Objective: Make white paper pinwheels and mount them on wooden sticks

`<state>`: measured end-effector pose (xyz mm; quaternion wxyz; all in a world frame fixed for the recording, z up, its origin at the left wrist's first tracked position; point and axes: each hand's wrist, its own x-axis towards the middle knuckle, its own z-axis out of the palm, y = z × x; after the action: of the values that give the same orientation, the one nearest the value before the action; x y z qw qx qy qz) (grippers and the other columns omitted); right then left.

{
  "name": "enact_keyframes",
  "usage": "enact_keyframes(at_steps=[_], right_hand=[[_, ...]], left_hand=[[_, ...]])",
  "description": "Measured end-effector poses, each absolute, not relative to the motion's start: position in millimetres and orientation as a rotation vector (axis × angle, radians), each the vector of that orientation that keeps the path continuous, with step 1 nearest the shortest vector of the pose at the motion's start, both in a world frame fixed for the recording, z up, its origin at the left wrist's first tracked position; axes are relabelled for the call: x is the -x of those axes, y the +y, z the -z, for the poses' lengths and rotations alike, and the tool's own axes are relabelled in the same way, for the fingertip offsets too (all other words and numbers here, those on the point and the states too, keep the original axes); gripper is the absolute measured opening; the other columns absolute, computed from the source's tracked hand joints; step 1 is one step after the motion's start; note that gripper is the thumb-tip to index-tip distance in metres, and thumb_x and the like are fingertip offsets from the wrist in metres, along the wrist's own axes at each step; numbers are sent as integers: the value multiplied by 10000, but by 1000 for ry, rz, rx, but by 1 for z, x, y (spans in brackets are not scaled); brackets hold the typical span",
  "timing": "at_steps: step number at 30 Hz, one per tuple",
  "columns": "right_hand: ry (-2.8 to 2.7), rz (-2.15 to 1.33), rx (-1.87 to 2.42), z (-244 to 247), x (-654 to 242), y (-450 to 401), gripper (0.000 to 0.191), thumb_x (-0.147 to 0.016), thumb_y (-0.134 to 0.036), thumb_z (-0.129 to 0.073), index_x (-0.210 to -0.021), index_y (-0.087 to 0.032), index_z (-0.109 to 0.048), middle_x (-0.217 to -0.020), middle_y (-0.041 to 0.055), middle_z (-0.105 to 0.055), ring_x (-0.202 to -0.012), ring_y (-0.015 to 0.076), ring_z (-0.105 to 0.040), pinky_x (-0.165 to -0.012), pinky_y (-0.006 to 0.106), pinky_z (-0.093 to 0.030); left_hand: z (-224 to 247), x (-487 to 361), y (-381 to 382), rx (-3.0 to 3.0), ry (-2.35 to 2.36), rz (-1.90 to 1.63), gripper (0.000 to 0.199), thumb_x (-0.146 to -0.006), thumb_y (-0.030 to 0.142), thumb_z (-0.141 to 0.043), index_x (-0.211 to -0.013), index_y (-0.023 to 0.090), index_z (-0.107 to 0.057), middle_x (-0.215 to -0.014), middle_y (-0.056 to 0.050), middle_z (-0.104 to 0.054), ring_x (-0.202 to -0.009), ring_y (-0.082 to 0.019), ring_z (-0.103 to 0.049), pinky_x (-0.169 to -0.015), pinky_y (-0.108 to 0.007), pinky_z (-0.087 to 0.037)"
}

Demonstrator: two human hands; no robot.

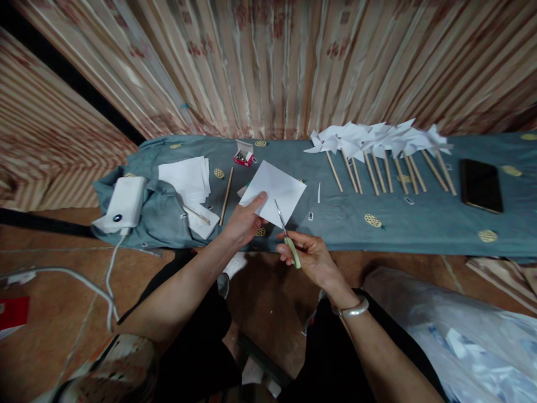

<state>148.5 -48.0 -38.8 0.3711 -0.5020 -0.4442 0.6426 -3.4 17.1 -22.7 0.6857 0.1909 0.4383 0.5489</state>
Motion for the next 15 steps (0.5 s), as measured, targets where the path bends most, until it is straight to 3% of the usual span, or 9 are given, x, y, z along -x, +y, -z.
enact_keyframes(at_steps=[6,10,15], right_hand=[[-1111,-1680,1283,35,-147,-49,432,-598,-513,-818,-879,-200,-719,-592,-18,-629,-510,103,-556,-498,237,-480],[-1125,-1721,1250,32,-147,-49,448,-613,-551,-798,-881,-204,-708,-609,-13,-645,-504,91,-535,-490,223,-452],[-1157,-1777,1249,31,-149,-50,459,-624,-572,-783,-881,-199,-705,-634,-6,-654,-528,91,-542,-490,215,-430]], left_hand=[[26,4,17,-453,990,-1230,220,-715,254,-742,-873,116,-678,-774,-44,-688,-614,-118,-581,-528,-209,-450],[28,4,19,-436,971,-1243,262,-699,232,-753,-927,121,-689,-892,-70,-724,-779,-175,-655,-697,-282,-529],[24,9,26,-397,958,-1268,241,-715,214,-741,-933,126,-688,-970,-89,-732,-963,-239,-668,-868,-391,-533]])
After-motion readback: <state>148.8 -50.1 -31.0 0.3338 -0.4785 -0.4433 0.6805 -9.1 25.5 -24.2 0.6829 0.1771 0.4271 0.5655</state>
